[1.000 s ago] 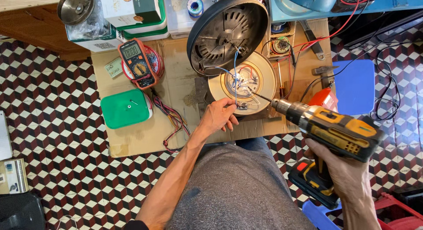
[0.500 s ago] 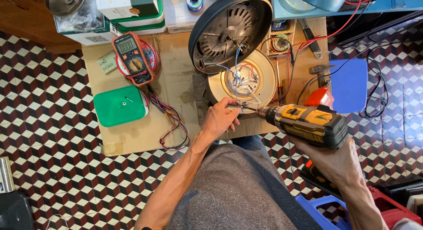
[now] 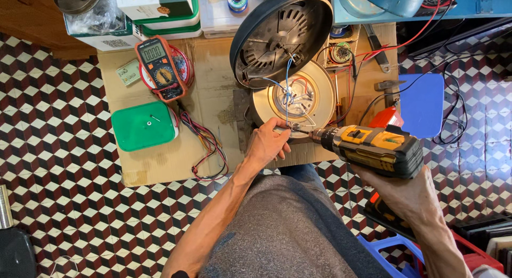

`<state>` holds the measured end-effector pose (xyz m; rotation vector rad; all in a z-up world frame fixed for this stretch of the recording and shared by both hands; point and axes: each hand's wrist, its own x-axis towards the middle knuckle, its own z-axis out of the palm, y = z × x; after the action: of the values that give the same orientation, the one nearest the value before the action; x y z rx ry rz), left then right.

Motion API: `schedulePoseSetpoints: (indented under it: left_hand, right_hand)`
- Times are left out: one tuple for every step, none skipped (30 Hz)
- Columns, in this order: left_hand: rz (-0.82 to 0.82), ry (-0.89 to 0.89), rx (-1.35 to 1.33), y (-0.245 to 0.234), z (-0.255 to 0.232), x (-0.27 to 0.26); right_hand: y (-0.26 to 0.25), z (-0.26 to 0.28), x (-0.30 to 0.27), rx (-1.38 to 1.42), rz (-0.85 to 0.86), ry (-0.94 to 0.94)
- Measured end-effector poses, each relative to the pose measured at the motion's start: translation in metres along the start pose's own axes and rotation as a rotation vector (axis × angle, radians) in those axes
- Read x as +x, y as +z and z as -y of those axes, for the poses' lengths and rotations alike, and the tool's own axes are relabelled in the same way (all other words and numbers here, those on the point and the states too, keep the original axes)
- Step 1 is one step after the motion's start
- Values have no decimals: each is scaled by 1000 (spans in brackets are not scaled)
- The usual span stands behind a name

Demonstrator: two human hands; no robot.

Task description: The person tests a ceiling fan motor with a multimeter, then uses a cordless drill to remove a screw. They replace a small cylindrical component and retest the motor with the multimeter.

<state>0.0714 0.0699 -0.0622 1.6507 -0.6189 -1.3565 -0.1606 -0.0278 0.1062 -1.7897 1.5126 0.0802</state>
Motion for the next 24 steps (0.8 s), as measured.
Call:
schedulePoseSetpoints:
  left_hand:
    - [-2,5,-2,0,0,0]
    - [0,5,0,0,0,-1]
    - [1,5,1,0,1,-1]
    - [2,6,3,0,1,-1]
    - [6,10,1,-1,3,-1]
    - [10,14,-1,-1,5,-1]
    - [14,19,-3,0,7,-2]
    - [7,30,-16,1,10,-1]
    - [-1,42,-29,3,14,-1]
    - [-5,55,-41,5,18,0]
    - [-15,83,-23,6,23,2]
    - [-24,113,-7,7,28,4]
    - [-34,142,9,8,32,6]
    - [-34,157,-9,9,36,7]
    - [-35,171,-28,9,39,8]
    - [-37,185,-48,10,42,9]
    - [-40,189,-75,11,44,10]
    - [-45,193,-105,12,45,10]
    - [-50,196,-135,13,45,11]
    - [-52,189,-138,14,46,11]
    - [-53,182,-142,15,46,12]
    - [-52,174,-145,15,47,12]
    - [-54,172,-142,14,47,12]
    - [-53,170,-139,13,47,11]
  right_hand:
    - [1,-1,2,10,-1,-39]
    - [1,-3,3,19,-3,-76]
    - [1,-5,5,13,3,-79]
    - [0,-6,6,7,8,-81]
    - [0,-7,7,1,13,-83]
    - [-1,-7,7,-32,26,-89]
    - [-3,-5,10,-65,39,-94]
    - [-5,-1,14,-95,50,-98]
    - [-8,5,20,-168,92,-121]
    - [-13,12,27,-240,130,-139]
    - [-18,21,34,-312,170,-157]
    - [-22,32,40,-390,238,-115]
    - [-27,45,46,-468,307,-73]
    - [-30,59,52,-546,379,-33]
    - [-31,74,57,-551,413,-83]
    - [-33,87,62,-557,448,-135]
    - [-33,98,64,-564,483,-186]
    - [-32,107,64,-545,496,-240]
    - [-31,114,64,-526,508,-293]
    - [-29,119,64,-506,522,-347]
    - [-28,121,64,-527,524,-321]
    - [-26,122,64,-538,528,-295]
    - [-24,122,64,-536,529,-289]
    - [-22,121,64,-510,526,-298]
